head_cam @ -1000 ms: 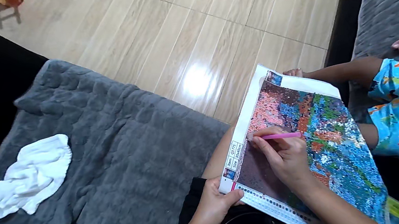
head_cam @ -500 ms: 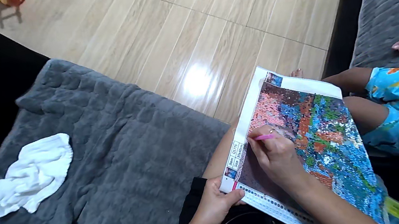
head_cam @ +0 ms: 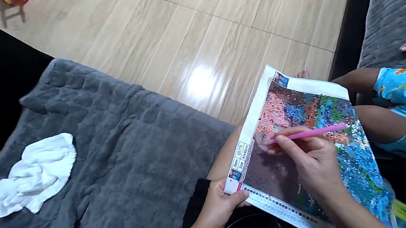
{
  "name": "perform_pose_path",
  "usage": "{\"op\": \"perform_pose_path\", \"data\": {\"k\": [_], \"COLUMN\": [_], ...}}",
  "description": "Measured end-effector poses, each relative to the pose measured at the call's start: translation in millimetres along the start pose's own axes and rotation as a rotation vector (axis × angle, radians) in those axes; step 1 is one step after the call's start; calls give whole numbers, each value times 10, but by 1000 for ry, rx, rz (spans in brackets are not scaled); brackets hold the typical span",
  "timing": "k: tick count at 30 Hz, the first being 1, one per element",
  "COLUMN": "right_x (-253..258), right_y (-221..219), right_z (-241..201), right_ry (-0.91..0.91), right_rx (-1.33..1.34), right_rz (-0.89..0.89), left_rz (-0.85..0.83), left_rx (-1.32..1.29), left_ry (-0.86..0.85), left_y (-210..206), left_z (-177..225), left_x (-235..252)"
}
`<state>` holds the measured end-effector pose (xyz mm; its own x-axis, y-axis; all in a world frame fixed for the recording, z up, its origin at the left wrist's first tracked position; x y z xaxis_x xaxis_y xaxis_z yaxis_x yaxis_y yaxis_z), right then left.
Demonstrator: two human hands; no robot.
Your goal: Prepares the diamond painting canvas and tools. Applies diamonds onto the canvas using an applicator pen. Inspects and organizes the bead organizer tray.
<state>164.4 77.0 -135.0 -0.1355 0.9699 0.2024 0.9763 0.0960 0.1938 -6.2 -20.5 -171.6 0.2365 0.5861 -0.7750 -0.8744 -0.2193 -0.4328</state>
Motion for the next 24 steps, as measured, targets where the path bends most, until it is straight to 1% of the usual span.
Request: {"op": "perform_pose_path", "data": {"k": [4,11,18,24], "right_x": [-231,-565,-644,-650], "right_y": [-5,-38,-77,-49], "right_z": [-3,23,52,66], "right_ry": [-16,146,155,159], "right_rx": [31,-8,13,9], "right_rz": [-44,-114,-135,-117], "left_rz": [-4,17,2,5], "left_rx": [-14,13,10,-31], "left_ry": [-2,-18,-98,-59], "left_y": [8,1,5,11], "left_z": [-5,-13,-50,-43], "left_x": [-10,-19,-31,-35]}}
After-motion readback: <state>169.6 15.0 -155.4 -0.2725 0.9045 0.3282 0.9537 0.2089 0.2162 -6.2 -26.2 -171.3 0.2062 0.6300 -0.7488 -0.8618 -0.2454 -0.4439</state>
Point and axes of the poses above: each hand's wrist, its own x-axis towards the middle knuckle, its own y-axis out of the back of the hand, z = x × y, the point moved 2 cm from there along x, towards the middle knuckle, and after that the axes turned 11 degrees about y, right-handed, at the moved point
